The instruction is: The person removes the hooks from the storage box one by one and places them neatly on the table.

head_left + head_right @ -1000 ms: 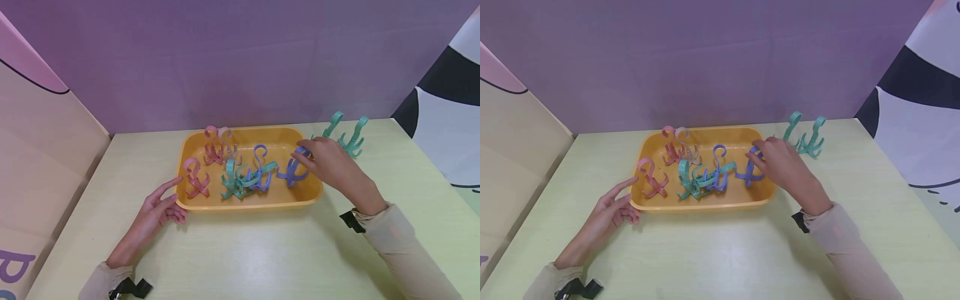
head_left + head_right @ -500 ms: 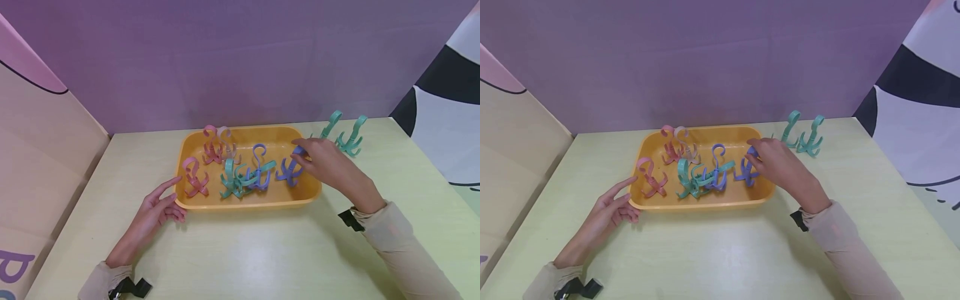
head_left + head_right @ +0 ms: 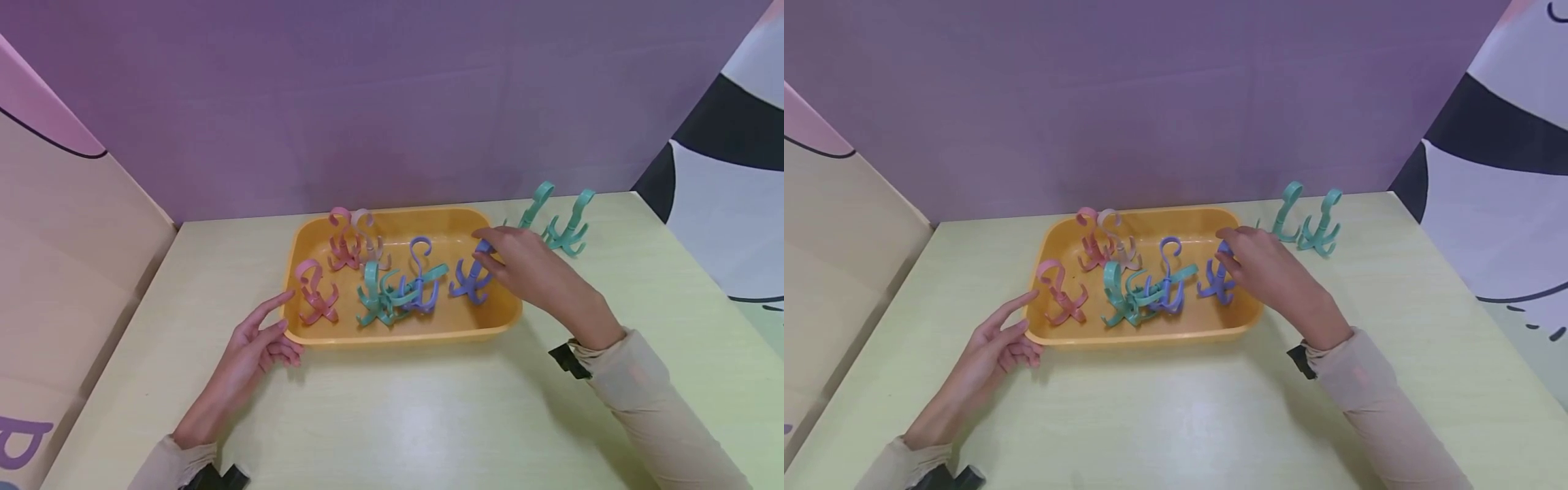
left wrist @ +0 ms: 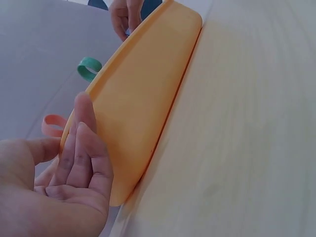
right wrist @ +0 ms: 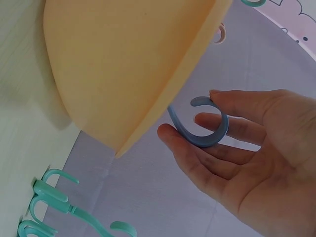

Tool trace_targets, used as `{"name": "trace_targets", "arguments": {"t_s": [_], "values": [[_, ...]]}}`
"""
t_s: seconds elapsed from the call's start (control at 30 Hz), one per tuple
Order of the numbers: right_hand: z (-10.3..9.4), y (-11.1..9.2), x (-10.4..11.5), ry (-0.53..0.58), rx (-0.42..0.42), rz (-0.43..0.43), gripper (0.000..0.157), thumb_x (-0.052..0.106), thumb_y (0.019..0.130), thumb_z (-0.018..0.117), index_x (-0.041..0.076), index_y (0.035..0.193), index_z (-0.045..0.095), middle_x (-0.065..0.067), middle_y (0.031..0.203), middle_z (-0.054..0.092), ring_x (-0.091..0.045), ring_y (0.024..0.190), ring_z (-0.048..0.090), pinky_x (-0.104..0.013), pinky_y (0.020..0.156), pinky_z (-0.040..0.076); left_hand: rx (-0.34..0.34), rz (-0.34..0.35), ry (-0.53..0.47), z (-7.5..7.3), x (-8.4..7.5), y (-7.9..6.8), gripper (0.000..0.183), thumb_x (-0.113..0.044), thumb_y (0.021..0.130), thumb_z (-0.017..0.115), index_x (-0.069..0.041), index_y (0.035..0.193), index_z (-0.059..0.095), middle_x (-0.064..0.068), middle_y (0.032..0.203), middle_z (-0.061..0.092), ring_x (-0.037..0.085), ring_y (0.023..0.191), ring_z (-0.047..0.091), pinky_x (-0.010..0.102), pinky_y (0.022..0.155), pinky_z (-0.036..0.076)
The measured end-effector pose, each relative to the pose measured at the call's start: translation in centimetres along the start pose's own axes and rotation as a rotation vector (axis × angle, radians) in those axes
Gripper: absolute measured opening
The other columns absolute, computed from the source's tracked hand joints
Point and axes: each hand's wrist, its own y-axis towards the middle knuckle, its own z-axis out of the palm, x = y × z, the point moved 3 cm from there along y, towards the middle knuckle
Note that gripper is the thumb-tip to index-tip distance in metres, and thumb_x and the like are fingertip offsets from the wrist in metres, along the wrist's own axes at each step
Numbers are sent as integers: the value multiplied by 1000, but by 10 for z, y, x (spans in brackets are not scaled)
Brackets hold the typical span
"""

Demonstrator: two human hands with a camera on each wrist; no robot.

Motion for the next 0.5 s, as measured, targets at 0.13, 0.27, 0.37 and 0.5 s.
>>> {"name": "trace_targets", "arguments": {"t_s": [0.13,0.27,0.37,0.5], "values": [[0,0,1,2,1,-4,31,7,94,68,-8,121,63,-15,96,71,-28,82,67,-42,71,57,36,-4,19,5,-1,-1,51,-15,107,46,-2,154,29,9,82,75,19,73,72,35,72,60],[-1,0,1,9,-7,-11,30,6,93,68,-7,120,64,-15,95,72,-27,81,68,-41,70,57,70,6,26,9,-1,-1,49,-14,108,44,-3,154,30,11,84,75,20,75,72,38,72,60],[-1,0,1,16,-8,-21,29,5,93,68,-6,119,64,-15,97,72,-27,80,68,-40,69,57,69,9,30,9,0,-1,49,-14,108,43,-2,153,30,11,84,75,21,75,72,38,71,60],[-3,-2,1,28,-4,-25,29,2,93,67,-5,121,63,-16,101,71,-27,81,68,-40,70,57,64,8,42,8,0,0,49,-13,108,44,-1,153,30,12,84,75,21,75,72,34,71,59]]}}
